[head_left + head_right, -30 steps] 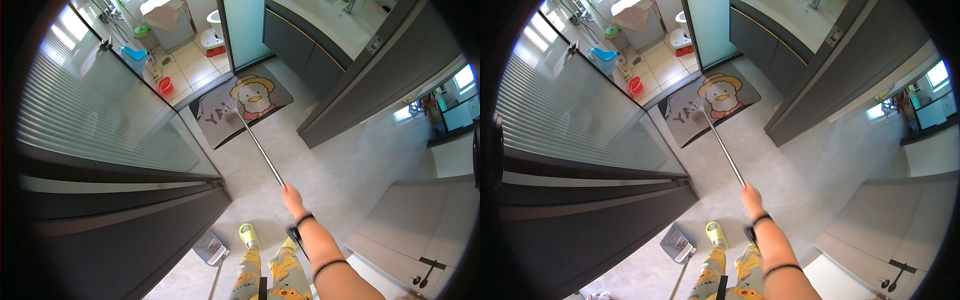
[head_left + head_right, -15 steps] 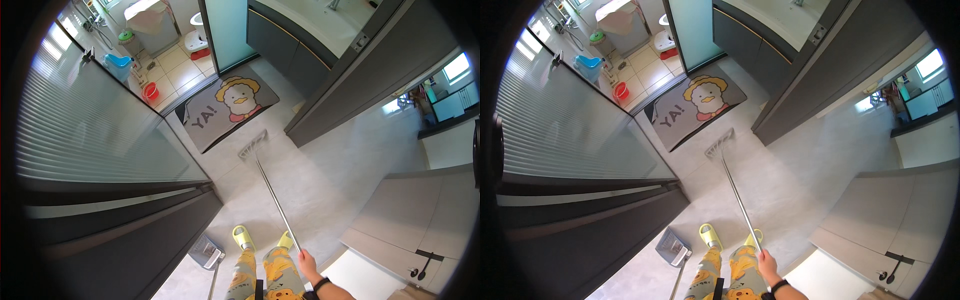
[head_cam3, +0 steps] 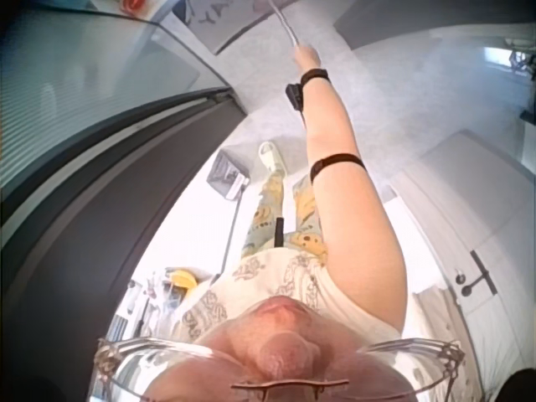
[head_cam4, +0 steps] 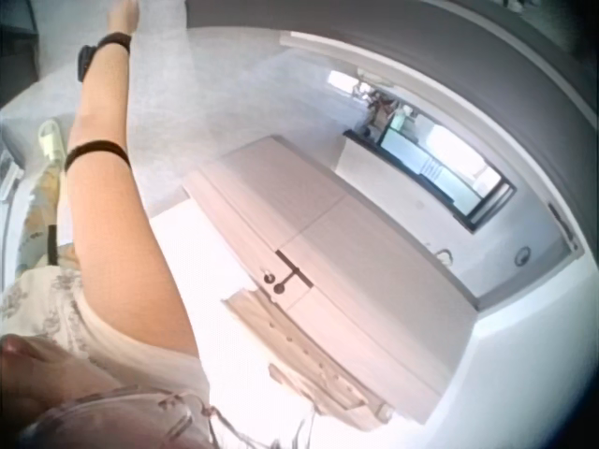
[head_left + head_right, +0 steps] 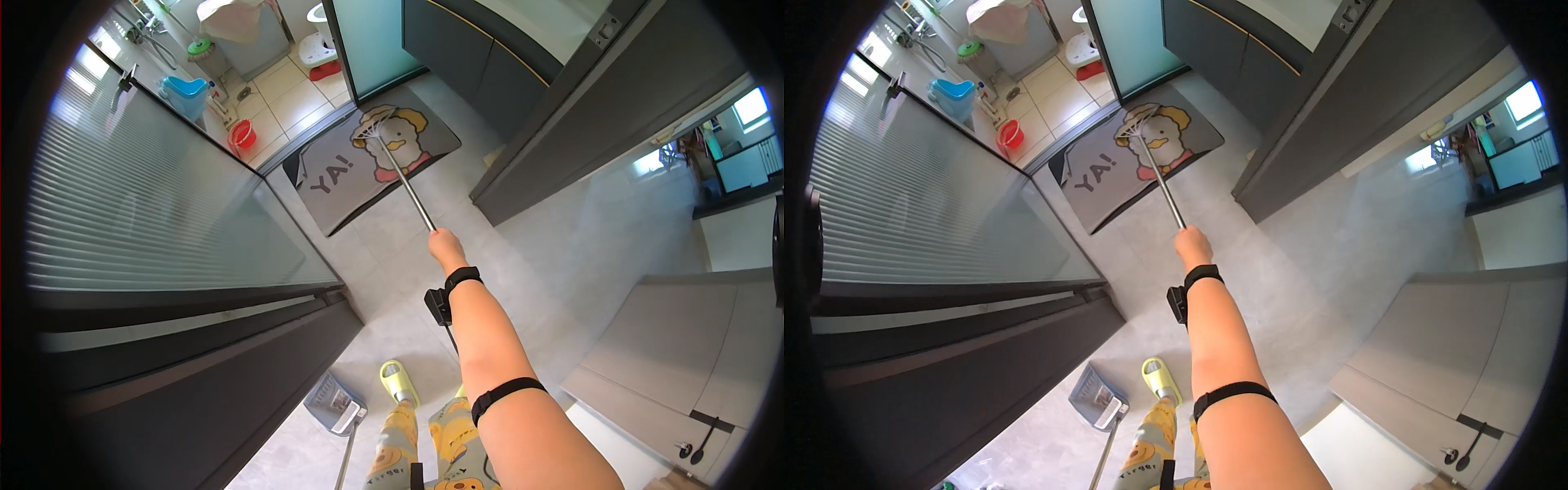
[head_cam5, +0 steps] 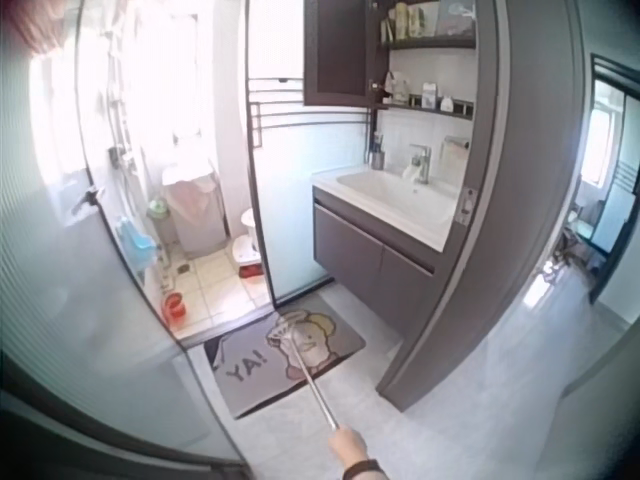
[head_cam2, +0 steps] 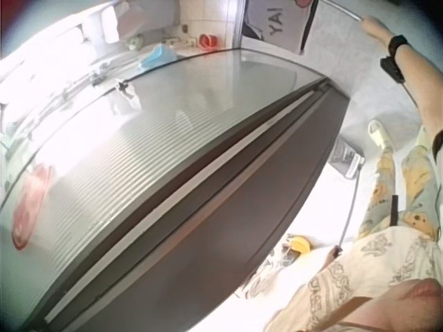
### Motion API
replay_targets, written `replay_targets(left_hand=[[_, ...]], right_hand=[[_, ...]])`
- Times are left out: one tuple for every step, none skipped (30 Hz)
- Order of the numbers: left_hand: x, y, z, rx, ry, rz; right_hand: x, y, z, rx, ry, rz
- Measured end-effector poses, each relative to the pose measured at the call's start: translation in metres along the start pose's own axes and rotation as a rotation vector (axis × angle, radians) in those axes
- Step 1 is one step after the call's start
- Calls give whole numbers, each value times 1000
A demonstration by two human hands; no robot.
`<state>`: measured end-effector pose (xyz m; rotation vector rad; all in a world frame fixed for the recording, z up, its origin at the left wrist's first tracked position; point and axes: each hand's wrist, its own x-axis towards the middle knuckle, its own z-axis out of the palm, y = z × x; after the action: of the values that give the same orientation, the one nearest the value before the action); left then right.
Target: The person is sweeping the floor in a bedroom using a broom and a dustpan.
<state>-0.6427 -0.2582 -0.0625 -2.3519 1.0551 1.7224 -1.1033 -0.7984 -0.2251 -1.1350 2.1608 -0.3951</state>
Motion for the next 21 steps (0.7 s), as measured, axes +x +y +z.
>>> replay_targets(left_hand=[[0,2,1,0,-1,10],[2,5,2,0,-2,19],[3,6,2,-5,-4,21],[10,11,5,-4,-21,42],[11,11,6,-13,-12,35],[8,8,6,-24,6,19],[10,10,8,-31,5,22],[10,8,8,-37,16,12],[14,9,12,-39,4,16],[18,14,14,-45,1,22],[22,20,15,-45,1,32],[26,27,17,-45,-4,41],[33,35,17,-42,-1,53],[33,40,19,-44,1,50],[35,47,22,-51,3,53],[34,50,21,-49,8,47],[36,55,25,-52,19,42],[36,62,27,-52,21,39],[32,66,28,-55,25,24],[33,73,32,-52,26,20],[35,82,35,-56,31,12]], right_hand=[[1,25,2,1,-26,-7],[-2,52,0,2,-49,-18],[-30,90,-1,108,-153,52],[-59,156,-6,243,-182,93],[-109,195,-3,186,-81,68],[-162,221,-11,61,-182,114],[-214,251,-24,-43,-105,28],[-257,251,-45,-29,-222,207],[-296,254,-72,-35,-230,222],[-325,238,-99,-84,-58,77],[-340,224,-127,-121,-84,104],[-347,221,-147,-128,-65,96],[-351,219,-158,-55,-66,171],[-350,215,-168,18,-73,243],[-334,200,-179,-16,-57,161],[-309,181,-182,-7,-44,99],[-272,157,-183,0,-35,33],[-229,144,-179,38,-118,98],[-187,116,-174,3,-98,23],[-137,108,-162,-3,-83,-7],[-85,100,-147,43,-28,-62]])
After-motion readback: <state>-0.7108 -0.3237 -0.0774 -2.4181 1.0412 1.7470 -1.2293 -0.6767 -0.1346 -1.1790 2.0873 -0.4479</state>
